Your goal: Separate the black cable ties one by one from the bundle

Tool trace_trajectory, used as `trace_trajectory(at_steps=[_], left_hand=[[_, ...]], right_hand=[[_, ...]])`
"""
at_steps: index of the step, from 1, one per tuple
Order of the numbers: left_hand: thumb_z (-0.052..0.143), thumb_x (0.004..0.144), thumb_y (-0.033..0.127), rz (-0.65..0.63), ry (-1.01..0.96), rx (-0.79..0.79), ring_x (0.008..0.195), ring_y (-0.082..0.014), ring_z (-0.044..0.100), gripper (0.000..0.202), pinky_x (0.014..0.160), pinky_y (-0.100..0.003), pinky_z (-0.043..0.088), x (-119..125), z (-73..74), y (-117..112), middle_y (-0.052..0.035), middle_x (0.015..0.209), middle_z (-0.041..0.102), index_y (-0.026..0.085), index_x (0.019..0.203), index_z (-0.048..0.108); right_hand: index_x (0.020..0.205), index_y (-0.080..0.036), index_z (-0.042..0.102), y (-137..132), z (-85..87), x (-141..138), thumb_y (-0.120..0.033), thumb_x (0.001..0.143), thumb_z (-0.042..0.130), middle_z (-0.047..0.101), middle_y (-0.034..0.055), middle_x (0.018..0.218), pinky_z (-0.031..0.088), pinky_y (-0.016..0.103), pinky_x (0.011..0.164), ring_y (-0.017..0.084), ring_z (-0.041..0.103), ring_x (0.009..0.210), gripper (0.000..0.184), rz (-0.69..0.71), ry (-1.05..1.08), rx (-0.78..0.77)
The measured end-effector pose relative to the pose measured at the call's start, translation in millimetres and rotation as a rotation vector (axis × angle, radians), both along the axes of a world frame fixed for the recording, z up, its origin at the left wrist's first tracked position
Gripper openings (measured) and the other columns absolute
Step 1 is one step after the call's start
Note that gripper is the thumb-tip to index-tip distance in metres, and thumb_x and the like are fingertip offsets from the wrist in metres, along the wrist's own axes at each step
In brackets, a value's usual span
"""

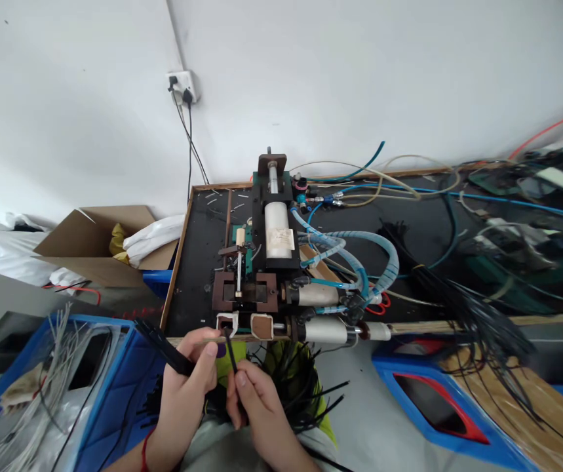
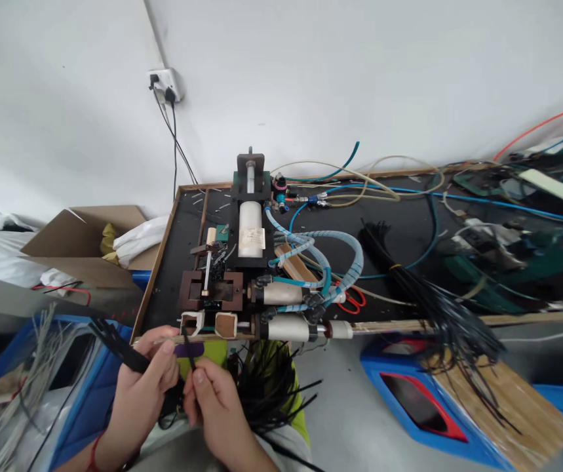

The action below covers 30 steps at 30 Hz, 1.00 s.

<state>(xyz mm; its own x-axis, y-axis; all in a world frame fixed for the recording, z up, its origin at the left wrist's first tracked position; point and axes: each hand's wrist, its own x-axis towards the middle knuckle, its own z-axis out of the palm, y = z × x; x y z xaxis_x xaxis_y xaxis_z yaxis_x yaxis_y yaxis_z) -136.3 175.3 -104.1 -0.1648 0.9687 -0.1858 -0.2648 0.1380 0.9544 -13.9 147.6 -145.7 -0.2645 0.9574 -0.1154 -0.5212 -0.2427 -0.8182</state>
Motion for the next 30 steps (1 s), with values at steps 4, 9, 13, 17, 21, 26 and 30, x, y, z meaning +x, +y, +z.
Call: trace_trajectory(at_steps=[4, 9, 13, 17, 21, 26, 30], left_hand=[[0.064, 0.093, 0.042, 0.013, -0.213, 0.076, 0.044, -0.0081, 0.024, 0.024, 0.042, -0.019, 0.024, 0.9, 6.0, 2.7, 0.0094, 0.056, 0.035, 0.023, 0.107, 0.063], [0.061, 0.09, 0.053, -0.061, -0.305, 0.091, 0.045, -0.0091, 0.027, 0.034, 0.043, -0.021, 0.025, -4.5, 10.4, 5.8, 0.0067, 0.057, 0.04, 0.023, 0.105, 0.062], [0.062, 0.084, 0.061, -0.094, -0.355, 0.095, 0.045, -0.0095, 0.029, 0.044, 0.045, -0.022, 0.026, -6.3, 11.5, 6.2, 0.0056, 0.06, 0.041, 0.022, 0.104, 0.061], [0.061, 0.083, 0.062, -0.117, -0.386, 0.088, 0.045, -0.0094, 0.029, 0.045, 0.045, -0.023, 0.026, -5.3, 12.4, 6.7, 0.0051, 0.061, 0.041, 0.022, 0.103, 0.061], [0.061, 0.083, 0.063, -0.14, -0.42, 0.085, 0.046, -0.01, 0.03, 0.044, 0.046, -0.024, 0.028, -4.2, 15.1, 6.8, 0.0047, 0.061, 0.042, 0.023, 0.101, 0.061], [0.057, 0.086, 0.061, -0.133, -0.47, 0.065, 0.045, -0.0099, 0.031, 0.037, 0.047, -0.024, 0.028, -5.1, 17.2, 9.6, 0.0041, 0.062, 0.044, 0.024, 0.089, 0.054], [0.053, 0.093, 0.054, -0.104, -0.465, 0.078, 0.043, -0.0092, 0.028, 0.032, 0.043, -0.022, 0.023, -6.0, 11.5, 10.8, 0.005, 0.06, 0.042, 0.024, 0.082, 0.048]], right_hand=[[0.075, -0.021, 0.056, 8.1, 4.0, -13.4, -0.047, 0.101, 0.057, 0.035, -0.0103, 0.046, 0.028, 0.024, 0.05, 0.01, 0.024, 0.044, 0.036, -0.119, 0.474, -0.125], [0.077, -0.021, 0.062, 16.6, 8.1, -21.0, -0.04, 0.098, 0.063, 0.034, -0.0107, 0.042, 0.027, 0.024, 0.047, 0.01, 0.019, 0.041, 0.028, -0.079, 0.671, -0.206], [0.075, -0.02, 0.063, 16.3, 6.2, -21.1, -0.039, 0.096, 0.066, 0.033, -0.011, 0.042, 0.029, 0.023, 0.048, 0.01, 0.017, 0.041, 0.028, -0.102, 0.693, -0.233], [0.075, -0.021, 0.062, 16.1, 5.1, -20.8, -0.039, 0.096, 0.067, 0.033, -0.0113, 0.042, 0.029, 0.023, 0.048, 0.01, 0.015, 0.042, 0.028, -0.136, 0.693, -0.243], [0.075, -0.021, 0.061, 19.4, 5.7, -22.9, -0.039, 0.096, 0.067, 0.033, -0.0111, 0.042, 0.029, 0.023, 0.048, 0.01, 0.016, 0.041, 0.028, -0.124, 0.683, -0.242], [0.074, -0.022, 0.059, 22.8, 7.1, -24.6, -0.044, 0.095, 0.067, 0.033, -0.0112, 0.039, 0.027, 0.024, 0.048, 0.01, 0.017, 0.04, 0.031, -0.101, 0.628, -0.247], [0.073, -0.022, 0.055, 24.6, 7.4, -21.9, -0.048, 0.094, 0.065, 0.03, -0.0122, 0.038, 0.025, 0.026, 0.047, 0.01, 0.014, 0.039, 0.035, -0.076, 0.564, -0.272]])
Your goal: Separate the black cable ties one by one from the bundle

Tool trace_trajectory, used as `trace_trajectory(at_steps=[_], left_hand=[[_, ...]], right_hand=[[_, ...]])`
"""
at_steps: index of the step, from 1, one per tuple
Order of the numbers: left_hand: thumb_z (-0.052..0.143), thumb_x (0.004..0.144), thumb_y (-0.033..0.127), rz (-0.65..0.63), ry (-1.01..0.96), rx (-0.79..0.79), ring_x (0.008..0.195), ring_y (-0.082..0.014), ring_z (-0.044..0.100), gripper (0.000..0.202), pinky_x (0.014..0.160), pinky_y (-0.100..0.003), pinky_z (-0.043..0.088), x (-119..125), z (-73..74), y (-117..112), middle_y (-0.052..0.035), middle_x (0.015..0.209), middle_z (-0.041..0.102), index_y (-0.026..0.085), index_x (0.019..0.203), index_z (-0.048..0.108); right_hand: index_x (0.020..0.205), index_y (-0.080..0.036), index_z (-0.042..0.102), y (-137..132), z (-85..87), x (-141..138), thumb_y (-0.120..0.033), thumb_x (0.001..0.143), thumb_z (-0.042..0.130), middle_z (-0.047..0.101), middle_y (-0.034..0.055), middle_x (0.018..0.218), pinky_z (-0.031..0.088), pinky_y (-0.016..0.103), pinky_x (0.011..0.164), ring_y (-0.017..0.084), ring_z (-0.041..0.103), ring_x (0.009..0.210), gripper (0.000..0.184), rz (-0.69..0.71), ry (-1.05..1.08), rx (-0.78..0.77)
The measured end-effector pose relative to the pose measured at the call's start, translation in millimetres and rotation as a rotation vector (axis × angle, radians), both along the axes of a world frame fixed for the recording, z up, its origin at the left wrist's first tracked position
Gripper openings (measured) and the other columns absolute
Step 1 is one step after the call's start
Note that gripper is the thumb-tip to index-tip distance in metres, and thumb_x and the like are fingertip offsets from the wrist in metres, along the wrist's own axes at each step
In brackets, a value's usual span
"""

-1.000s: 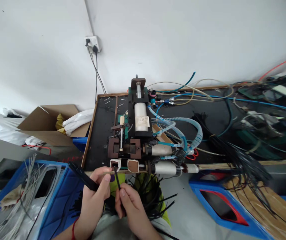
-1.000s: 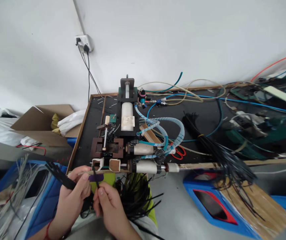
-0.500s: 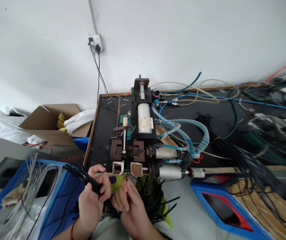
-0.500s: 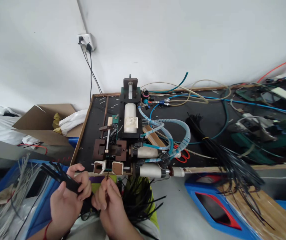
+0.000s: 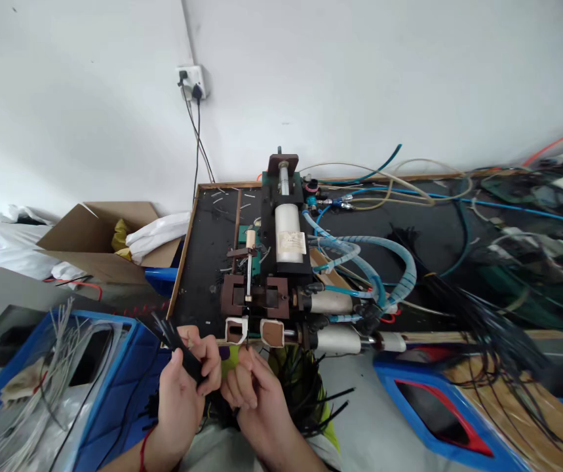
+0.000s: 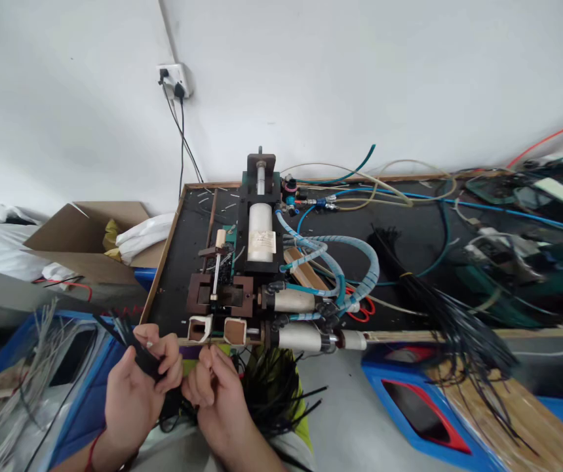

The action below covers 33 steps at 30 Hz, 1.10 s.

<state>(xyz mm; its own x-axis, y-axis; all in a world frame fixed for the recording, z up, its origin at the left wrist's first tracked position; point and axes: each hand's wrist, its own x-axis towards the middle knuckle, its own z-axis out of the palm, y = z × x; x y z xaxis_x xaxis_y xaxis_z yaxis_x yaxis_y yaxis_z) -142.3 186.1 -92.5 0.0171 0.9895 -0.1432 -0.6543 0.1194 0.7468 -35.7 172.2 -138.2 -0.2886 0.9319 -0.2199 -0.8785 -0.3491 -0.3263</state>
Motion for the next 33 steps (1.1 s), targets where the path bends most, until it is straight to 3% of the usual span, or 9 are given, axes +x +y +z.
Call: trace_trajectory(at_steps=[6, 14, 19, 24, 28, 33], left_hand=[[0.053, 0.099, 0.043, 0.031, 0.077, -0.003, 0.044, -0.0083, 0.025, 0.024, 0.041, -0.02, 0.02, -1.0, -6.1, -1.8, 0.0065, 0.061, 0.042, 0.025, 0.085, 0.047], [0.057, 0.1, 0.041, 0.046, 0.123, -0.033, 0.043, -0.0072, 0.022, 0.026, 0.04, -0.019, 0.021, -3.1, -3.4, -2.5, 0.0075, 0.059, 0.04, 0.024, 0.082, 0.048], [0.056, 0.1, 0.042, 0.065, 0.138, -0.019, 0.047, -0.0092, 0.032, 0.03, 0.043, -0.021, 0.03, -3.4, -2.4, -5.4, 0.0059, 0.063, 0.041, 0.023, 0.079, 0.047], [0.061, 0.099, 0.038, 0.084, 0.169, 0.036, 0.063, -0.0135, 0.044, 0.027, 0.057, -0.025, 0.041, -1.6, -1.8, -8.5, 0.0023, 0.073, 0.046, 0.022, 0.08, 0.051], [0.062, 0.098, 0.04, 0.101, 0.245, 0.053, 0.063, -0.0137, 0.041, 0.031, 0.06, -0.027, 0.039, -1.8, -3.8, -11.1, 0.002, 0.072, 0.045, 0.021, 0.075, 0.05], [0.063, 0.095, 0.048, 0.073, 0.432, 0.05, 0.059, -0.0139, 0.037, 0.037, 0.056, -0.026, 0.035, -6.1, -12.3, -19.6, 0.0027, 0.065, 0.042, 0.02, 0.072, 0.054]], right_hand=[[0.07, -0.023, 0.052, 1.9, -2.2, 3.2, -0.045, 0.092, 0.066, 0.025, -0.0132, 0.036, 0.022, 0.027, 0.046, 0.01, 0.012, 0.038, 0.034, 0.016, 0.009, -0.004], [0.071, -0.023, 0.051, 2.7, -3.5, 1.0, -0.047, 0.092, 0.066, 0.024, -0.0135, 0.036, 0.021, 0.027, 0.045, 0.01, 0.01, 0.038, 0.035, 0.012, -0.035, -0.013], [0.071, -0.023, 0.052, 2.2, -1.4, 0.7, -0.05, 0.091, 0.067, 0.026, -0.0134, 0.036, 0.023, 0.027, 0.045, 0.01, 0.013, 0.038, 0.037, -0.01, -0.101, -0.002], [0.073, -0.023, 0.053, 1.4, -3.0, 3.1, -0.053, 0.093, 0.064, 0.033, -0.0123, 0.038, 0.023, 0.026, 0.046, 0.009, 0.018, 0.037, 0.038, -0.066, -0.196, 0.074], [0.069, -0.022, 0.05, -6.6, -15.0, 7.0, -0.056, 0.096, 0.057, 0.035, -0.0105, 0.039, 0.025, 0.026, 0.048, 0.01, 0.025, 0.04, 0.044, -0.089, -0.439, 0.122], [0.064, -0.02, 0.055, -27.5, -49.2, 31.2, -0.067, 0.092, 0.054, 0.047, -0.0038, 0.046, 0.033, 0.027, 0.052, 0.013, 0.042, 0.047, 0.054, 0.031, -0.88, 0.149]])
